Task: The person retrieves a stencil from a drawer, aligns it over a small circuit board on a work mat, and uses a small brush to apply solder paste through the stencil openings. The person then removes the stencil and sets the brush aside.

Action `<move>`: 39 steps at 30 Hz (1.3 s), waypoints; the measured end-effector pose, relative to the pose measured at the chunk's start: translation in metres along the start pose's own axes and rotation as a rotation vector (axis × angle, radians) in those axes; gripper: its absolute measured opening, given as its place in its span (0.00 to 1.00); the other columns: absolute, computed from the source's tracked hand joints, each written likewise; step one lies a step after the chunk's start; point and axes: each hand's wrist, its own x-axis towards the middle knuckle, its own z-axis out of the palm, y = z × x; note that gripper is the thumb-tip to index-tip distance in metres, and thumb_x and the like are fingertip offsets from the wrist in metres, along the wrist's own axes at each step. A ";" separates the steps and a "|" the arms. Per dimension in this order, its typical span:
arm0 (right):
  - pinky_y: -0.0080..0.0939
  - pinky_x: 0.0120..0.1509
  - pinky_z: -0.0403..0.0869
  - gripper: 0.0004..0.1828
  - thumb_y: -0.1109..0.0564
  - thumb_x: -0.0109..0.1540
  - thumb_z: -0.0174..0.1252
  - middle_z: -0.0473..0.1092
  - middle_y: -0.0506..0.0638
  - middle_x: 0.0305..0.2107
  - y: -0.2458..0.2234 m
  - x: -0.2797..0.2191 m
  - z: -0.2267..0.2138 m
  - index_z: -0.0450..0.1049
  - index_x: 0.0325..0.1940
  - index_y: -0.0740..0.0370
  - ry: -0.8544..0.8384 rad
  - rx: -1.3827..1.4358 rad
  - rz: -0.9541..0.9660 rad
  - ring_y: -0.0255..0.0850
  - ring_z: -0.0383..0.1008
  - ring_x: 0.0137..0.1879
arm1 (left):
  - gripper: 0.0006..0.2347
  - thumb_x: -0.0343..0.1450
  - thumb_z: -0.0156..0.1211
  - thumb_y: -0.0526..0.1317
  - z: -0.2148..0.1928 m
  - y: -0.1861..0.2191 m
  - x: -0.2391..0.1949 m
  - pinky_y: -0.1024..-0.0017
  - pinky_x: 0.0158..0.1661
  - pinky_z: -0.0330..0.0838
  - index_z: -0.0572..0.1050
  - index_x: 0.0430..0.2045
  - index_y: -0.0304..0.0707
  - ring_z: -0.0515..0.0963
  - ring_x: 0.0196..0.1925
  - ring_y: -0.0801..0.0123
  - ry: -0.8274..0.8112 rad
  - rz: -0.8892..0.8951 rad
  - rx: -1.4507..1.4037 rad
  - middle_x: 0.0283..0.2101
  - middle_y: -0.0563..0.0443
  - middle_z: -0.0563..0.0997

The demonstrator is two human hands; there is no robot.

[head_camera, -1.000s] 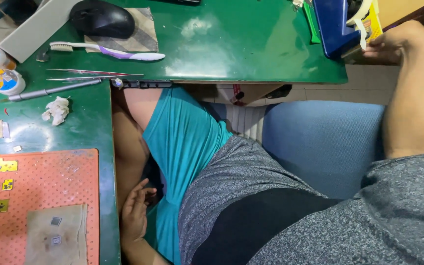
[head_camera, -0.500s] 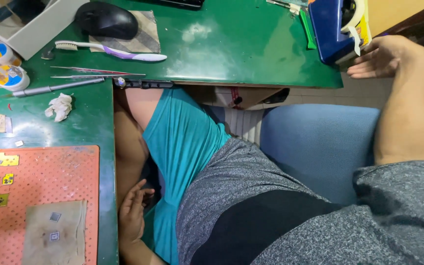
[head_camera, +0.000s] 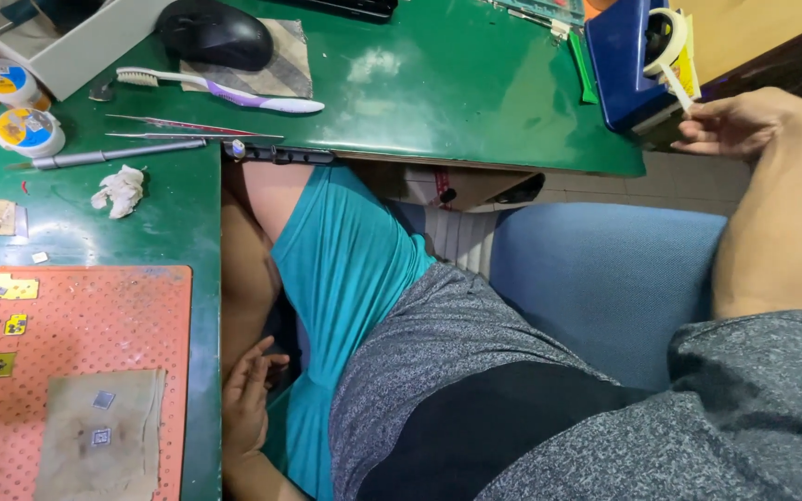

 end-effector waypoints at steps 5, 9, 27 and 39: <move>0.41 0.52 0.71 0.05 0.59 0.59 0.46 0.64 0.43 0.28 0.003 0.002 0.023 0.61 0.39 0.57 -0.030 -0.023 0.028 0.29 0.68 0.39 | 0.17 0.67 0.41 0.39 -0.003 -0.002 0.002 0.71 0.44 0.64 0.63 0.47 0.28 0.72 0.41 0.62 -0.037 0.012 -0.050 0.35 0.39 0.74; 0.41 0.52 0.72 0.02 0.59 0.58 0.48 0.64 0.42 0.27 0.004 0.015 0.028 0.64 0.34 0.57 -0.096 0.060 0.062 0.28 0.68 0.37 | 0.17 0.68 0.39 0.38 -0.006 -0.003 0.005 0.72 0.43 0.64 0.62 0.48 0.26 0.72 0.42 0.63 -0.088 0.026 -0.075 0.36 0.38 0.74; 0.47 0.34 0.70 0.09 0.65 0.56 0.48 0.70 0.69 0.25 -0.048 -0.128 0.199 0.68 0.34 0.77 -0.718 -0.435 -0.331 0.54 0.70 0.28 | 0.17 0.66 0.43 0.41 -0.003 -0.012 0.014 0.81 0.37 0.62 0.65 0.47 0.34 0.73 0.39 0.74 -0.088 0.079 0.006 0.36 0.46 0.76; 0.35 0.32 0.60 0.11 0.66 0.58 0.45 0.69 0.51 0.30 -0.033 -0.317 0.437 0.69 0.42 0.68 -0.836 -0.530 -3.056 0.38 0.64 0.26 | 0.17 0.70 0.40 0.44 0.093 0.067 -0.104 0.71 0.51 0.62 0.59 0.48 0.30 0.69 0.46 0.70 0.085 0.531 -0.349 0.43 0.47 0.69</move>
